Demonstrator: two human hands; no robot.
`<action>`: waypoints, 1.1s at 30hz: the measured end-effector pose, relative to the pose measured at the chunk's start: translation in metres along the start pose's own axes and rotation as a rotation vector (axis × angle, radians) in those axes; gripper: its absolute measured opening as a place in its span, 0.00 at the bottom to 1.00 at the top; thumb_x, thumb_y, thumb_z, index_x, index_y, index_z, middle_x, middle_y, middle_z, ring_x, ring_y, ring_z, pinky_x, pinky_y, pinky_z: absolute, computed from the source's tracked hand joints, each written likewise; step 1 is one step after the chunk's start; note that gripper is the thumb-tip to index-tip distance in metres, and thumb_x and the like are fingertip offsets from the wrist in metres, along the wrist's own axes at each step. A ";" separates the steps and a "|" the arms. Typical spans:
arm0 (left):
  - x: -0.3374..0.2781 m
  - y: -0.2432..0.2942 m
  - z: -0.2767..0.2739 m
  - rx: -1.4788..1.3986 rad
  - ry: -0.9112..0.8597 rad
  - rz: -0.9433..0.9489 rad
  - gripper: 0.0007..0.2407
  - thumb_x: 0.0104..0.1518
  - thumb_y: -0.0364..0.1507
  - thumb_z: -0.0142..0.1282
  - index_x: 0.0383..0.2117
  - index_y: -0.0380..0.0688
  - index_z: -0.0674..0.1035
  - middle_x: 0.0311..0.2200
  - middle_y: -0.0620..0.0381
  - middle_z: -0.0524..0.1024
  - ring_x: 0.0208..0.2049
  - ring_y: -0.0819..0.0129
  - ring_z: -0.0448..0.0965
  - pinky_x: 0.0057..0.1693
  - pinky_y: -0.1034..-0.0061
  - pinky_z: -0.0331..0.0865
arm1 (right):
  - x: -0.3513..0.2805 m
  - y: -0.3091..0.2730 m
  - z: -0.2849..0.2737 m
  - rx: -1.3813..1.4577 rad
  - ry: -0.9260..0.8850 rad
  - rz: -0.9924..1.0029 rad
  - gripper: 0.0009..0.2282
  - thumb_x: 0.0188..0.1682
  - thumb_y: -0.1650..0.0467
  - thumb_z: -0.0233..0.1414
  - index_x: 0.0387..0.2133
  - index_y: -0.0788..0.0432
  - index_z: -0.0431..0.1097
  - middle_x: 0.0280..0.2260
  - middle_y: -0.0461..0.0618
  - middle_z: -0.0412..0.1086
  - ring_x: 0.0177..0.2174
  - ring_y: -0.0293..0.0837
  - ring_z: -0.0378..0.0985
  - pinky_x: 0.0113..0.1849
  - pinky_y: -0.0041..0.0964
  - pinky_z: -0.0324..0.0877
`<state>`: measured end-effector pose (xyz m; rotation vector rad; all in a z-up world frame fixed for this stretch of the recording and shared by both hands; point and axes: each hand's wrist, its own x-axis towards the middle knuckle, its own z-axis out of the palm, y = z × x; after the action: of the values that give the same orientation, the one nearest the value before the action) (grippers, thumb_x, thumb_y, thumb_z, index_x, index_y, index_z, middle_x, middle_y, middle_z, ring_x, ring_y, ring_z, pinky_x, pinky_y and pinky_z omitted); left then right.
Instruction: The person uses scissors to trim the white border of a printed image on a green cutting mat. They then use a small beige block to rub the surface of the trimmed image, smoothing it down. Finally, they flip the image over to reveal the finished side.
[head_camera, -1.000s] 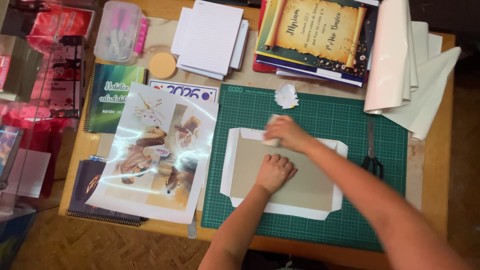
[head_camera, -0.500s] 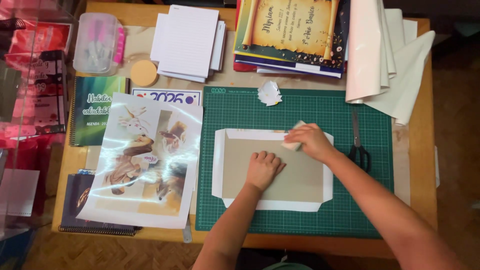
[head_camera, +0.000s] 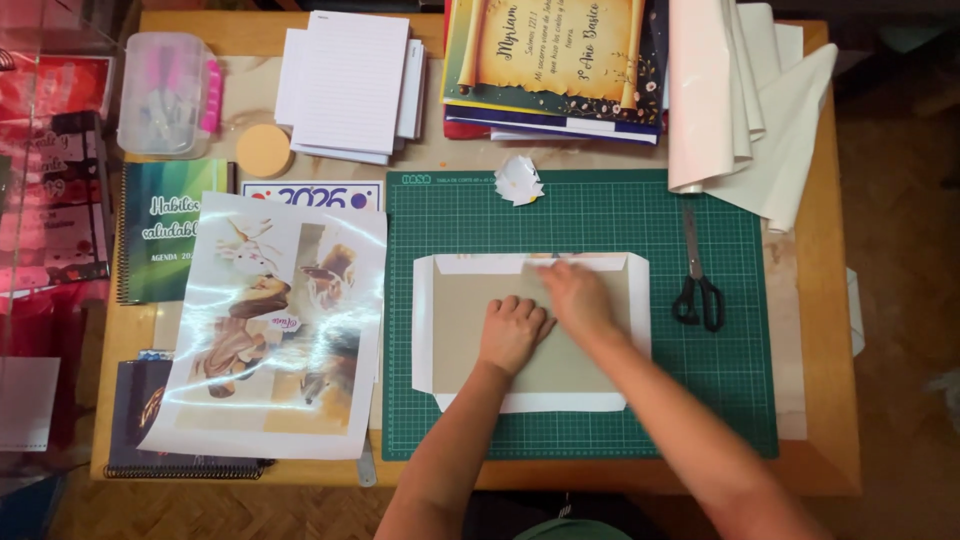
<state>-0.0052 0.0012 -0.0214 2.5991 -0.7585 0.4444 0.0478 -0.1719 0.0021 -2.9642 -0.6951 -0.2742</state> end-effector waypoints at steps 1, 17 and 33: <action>0.002 -0.001 -0.003 0.002 0.005 0.006 0.10 0.60 0.42 0.53 0.27 0.54 0.77 0.26 0.61 0.72 0.33 0.61 0.73 0.42 0.66 0.64 | 0.005 0.019 -0.011 -0.003 0.007 0.002 0.14 0.47 0.70 0.49 0.44 0.39 0.73 0.30 0.37 0.67 0.25 0.46 0.75 0.27 0.45 0.70; 0.004 0.005 -0.012 -0.008 -0.052 -0.033 0.11 0.60 0.43 0.54 0.27 0.54 0.78 0.26 0.61 0.73 0.35 0.62 0.74 0.44 0.66 0.66 | -0.016 0.025 -0.028 -0.053 0.176 0.209 0.17 0.51 0.76 0.48 0.52 0.54 0.73 0.41 0.54 0.68 0.42 0.59 0.72 0.47 0.51 0.69; 0.004 0.002 -0.007 0.000 0.003 -0.027 0.11 0.60 0.43 0.53 0.26 0.53 0.76 0.25 0.60 0.72 0.34 0.61 0.73 0.44 0.65 0.65 | -0.016 -0.014 -0.055 -0.031 0.176 0.135 0.17 0.47 0.75 0.50 0.50 0.52 0.74 0.41 0.53 0.69 0.37 0.55 0.74 0.38 0.45 0.73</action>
<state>-0.0043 0.0009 -0.0134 2.6050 -0.7210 0.4401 0.0186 -0.1729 0.0538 -2.9513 -0.4722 -0.5310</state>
